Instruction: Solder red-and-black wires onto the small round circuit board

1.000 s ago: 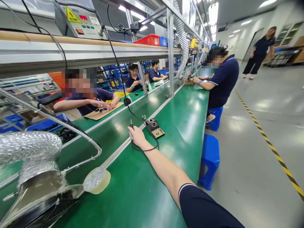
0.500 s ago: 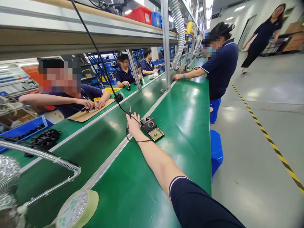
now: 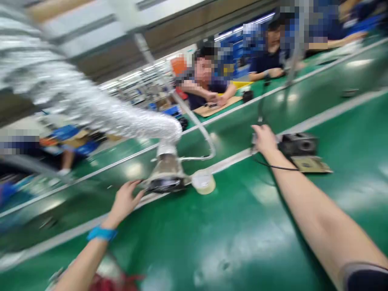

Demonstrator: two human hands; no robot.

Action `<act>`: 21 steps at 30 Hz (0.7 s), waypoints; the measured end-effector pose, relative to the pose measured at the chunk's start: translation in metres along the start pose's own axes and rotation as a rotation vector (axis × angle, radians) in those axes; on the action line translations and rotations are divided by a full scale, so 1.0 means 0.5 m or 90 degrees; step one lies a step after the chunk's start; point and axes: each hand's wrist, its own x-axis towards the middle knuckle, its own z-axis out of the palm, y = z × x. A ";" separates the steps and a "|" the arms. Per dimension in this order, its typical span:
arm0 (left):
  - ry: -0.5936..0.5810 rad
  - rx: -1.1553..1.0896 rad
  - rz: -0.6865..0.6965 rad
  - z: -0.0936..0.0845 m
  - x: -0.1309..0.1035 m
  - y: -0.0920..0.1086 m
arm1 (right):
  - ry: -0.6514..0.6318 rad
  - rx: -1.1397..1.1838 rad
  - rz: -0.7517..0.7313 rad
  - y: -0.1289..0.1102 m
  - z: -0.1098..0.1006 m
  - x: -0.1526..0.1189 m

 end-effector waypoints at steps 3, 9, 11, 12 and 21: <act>-0.118 -0.016 0.009 -0.052 -0.116 -0.049 | -0.013 0.046 -0.031 0.021 0.024 -0.024; -0.365 -0.145 0.087 -0.102 -0.310 0.022 | 0.010 -0.037 -0.167 0.065 0.052 -0.130; -0.382 -0.168 0.094 -0.109 -0.348 0.028 | 0.005 -0.027 -0.206 0.058 0.050 -0.179; -0.380 -0.178 0.095 -0.111 -0.360 0.025 | 0.002 -0.017 -0.224 0.050 0.047 -0.204; -0.367 -0.223 0.117 -0.094 -0.389 -0.031 | -0.008 0.135 -0.286 -0.075 -0.020 -0.438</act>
